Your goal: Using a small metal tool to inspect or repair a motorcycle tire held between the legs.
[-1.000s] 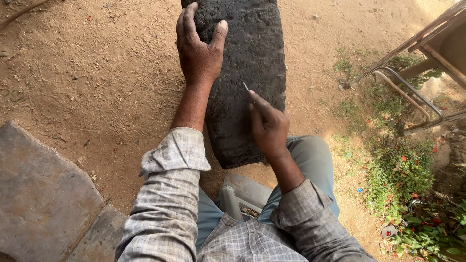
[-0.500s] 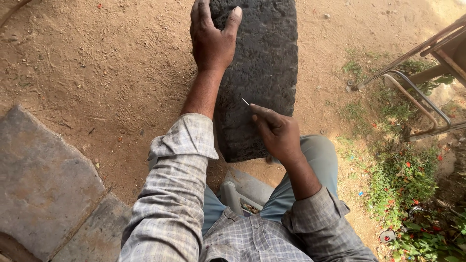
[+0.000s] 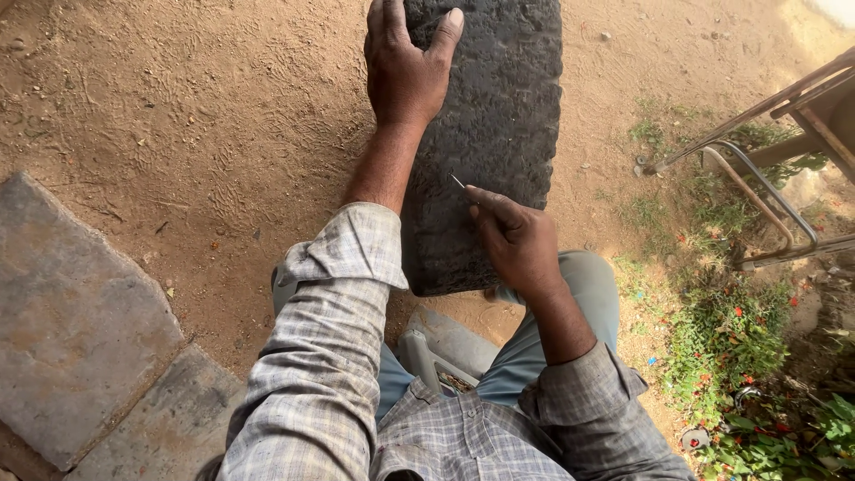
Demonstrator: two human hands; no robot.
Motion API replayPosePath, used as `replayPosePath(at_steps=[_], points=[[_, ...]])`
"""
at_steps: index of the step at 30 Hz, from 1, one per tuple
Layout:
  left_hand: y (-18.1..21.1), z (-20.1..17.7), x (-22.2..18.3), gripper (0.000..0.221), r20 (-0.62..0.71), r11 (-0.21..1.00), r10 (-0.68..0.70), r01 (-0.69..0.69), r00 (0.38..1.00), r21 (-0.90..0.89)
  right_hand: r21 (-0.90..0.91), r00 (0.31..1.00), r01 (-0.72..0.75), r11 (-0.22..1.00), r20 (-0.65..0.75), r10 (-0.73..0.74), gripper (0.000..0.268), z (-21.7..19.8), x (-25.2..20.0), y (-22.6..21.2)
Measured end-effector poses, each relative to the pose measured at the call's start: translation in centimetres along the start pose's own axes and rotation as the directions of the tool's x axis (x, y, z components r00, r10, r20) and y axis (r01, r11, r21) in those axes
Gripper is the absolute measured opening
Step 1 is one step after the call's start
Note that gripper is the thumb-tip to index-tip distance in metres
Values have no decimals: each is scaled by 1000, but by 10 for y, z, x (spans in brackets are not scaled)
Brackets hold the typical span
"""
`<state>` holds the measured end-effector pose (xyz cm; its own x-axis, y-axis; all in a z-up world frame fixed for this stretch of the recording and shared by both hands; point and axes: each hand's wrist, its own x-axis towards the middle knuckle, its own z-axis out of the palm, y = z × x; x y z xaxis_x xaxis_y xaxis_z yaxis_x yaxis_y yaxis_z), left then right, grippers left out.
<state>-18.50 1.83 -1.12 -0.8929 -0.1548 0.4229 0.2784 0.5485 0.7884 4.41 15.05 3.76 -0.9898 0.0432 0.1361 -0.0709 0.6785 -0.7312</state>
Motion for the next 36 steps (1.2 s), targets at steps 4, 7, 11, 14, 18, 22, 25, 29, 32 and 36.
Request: replayPosePath(at_steps=[4,7,11,14,18,22,25,29,32,36], points=[[5,0,-2,88,3,1000,-11,11,1000,-1,-39,1000,16,999,-12,-17,23,-3,-1,-5],[8,-1,-5,89,2,1000,-6,6,1000,4,-167,996,59,984,-56,-69,21,-2,-2,-9],[10,6,-9,89,-5,999,17,-17,1000,30,-403,982,133,906,-73,-177,18,-8,-2,-14],[9,15,-9,88,-33,995,39,-36,999,91,-526,978,169,834,-14,-207,20,-17,1,-20],[19,25,-14,88,-40,993,10,-5,999,118,-658,969,231,717,92,-227,22,-30,7,-19],[36,23,-15,88,-17,992,-74,75,997,103,-748,964,265,609,220,-150,27,-34,17,-31],[39,25,-17,88,23,983,-142,138,990,119,-839,939,312,446,344,-9,36,-27,19,-34],[33,25,-15,91,47,982,-168,163,985,92,-878,929,360,316,368,-37,43,-16,12,-31],[22,26,-9,93,24,988,-142,140,990,59,-827,946,322,460,265,-185,37,-14,11,-23],[19,12,-4,93,13,991,-128,128,992,38,-503,953,265,823,9,-302,21,-10,13,-9]])
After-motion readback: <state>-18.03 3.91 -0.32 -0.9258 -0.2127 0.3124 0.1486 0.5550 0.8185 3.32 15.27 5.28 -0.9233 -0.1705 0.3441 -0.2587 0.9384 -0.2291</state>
